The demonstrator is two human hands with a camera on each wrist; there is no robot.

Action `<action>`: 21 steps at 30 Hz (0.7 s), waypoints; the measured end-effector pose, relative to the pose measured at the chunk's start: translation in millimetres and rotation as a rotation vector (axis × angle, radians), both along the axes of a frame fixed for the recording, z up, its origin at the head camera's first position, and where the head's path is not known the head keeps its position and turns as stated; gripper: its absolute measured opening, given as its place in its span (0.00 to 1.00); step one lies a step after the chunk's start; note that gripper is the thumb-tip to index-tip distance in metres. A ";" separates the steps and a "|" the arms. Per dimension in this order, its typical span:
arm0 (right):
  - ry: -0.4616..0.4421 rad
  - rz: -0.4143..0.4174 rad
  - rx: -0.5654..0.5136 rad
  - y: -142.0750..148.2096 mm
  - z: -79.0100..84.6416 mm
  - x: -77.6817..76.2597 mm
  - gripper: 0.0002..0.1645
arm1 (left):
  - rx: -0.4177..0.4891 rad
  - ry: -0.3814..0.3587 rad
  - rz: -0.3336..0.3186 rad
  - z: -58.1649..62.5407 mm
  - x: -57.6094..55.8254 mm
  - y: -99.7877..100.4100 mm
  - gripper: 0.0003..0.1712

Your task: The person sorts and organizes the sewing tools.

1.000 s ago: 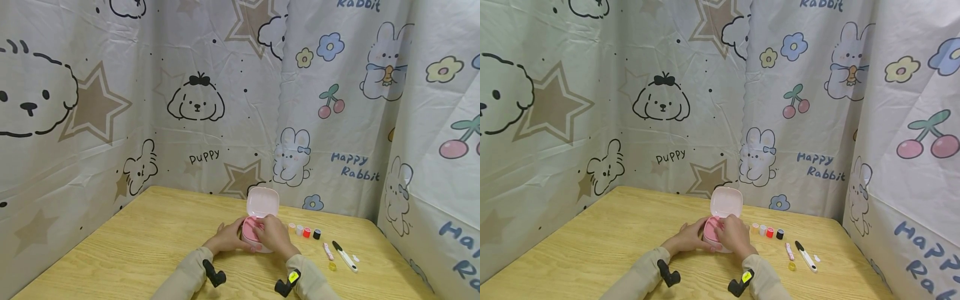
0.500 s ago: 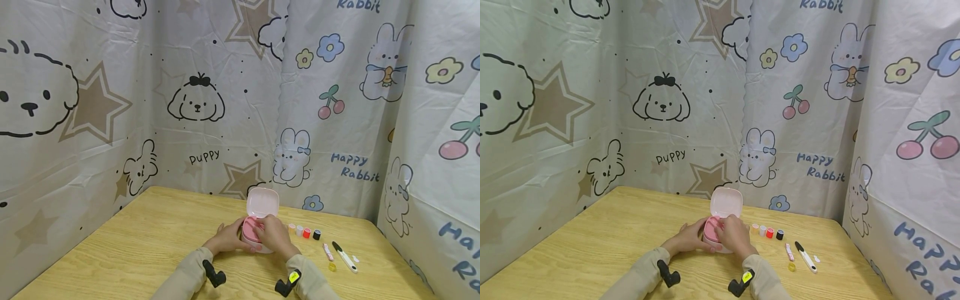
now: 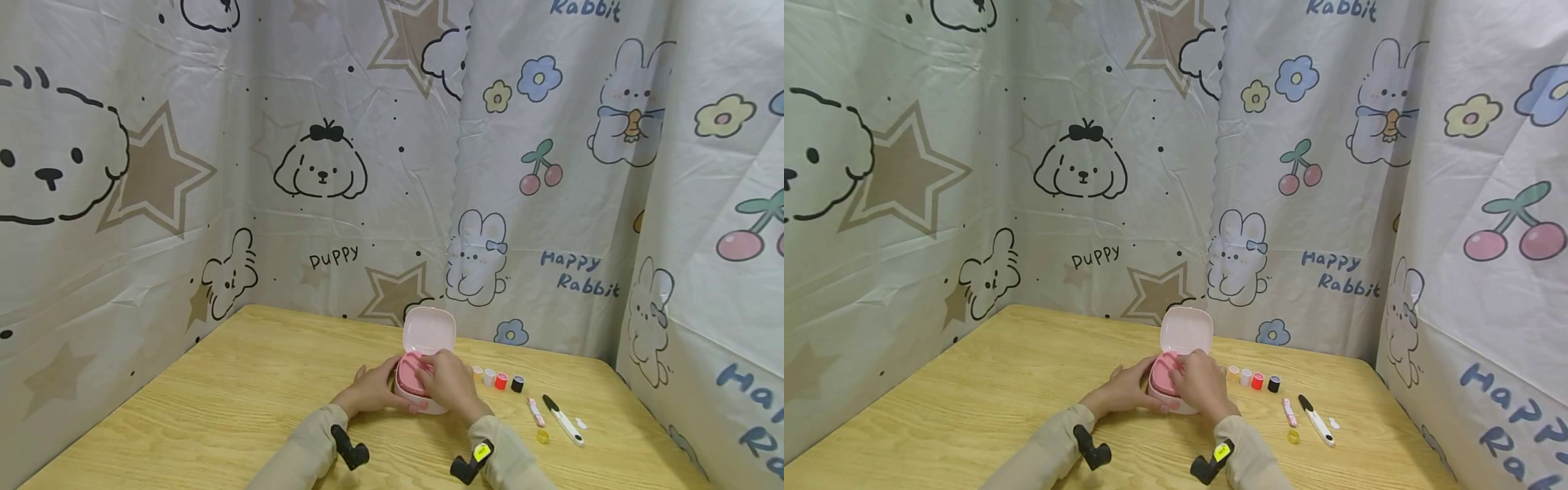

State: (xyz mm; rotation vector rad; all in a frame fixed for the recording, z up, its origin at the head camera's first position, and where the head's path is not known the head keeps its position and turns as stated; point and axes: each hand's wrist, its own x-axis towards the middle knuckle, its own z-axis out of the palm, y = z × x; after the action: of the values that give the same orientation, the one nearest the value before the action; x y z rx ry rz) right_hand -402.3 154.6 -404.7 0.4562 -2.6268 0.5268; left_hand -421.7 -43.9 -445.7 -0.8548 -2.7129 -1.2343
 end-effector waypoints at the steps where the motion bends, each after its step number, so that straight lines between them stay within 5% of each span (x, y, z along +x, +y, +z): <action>1: -0.002 -0.003 -0.002 0.2 0.1 -0.1 0.15 | 0.003 0.001 -0.002 0.2 0.0 -0.1 0.65; 21: -0.039 -0.009 -0.037 3.2 4.7 1.9 0.12 | 0.006 -0.010 0.007 -0.3 -1.6 0.8 0.65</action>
State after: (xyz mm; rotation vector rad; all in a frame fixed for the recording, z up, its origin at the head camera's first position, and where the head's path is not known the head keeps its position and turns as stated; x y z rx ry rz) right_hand -400.4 157.8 -400.0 0.4263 -2.6502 0.5861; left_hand -423.3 -43.1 -446.0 -0.8401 -2.7159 -1.2488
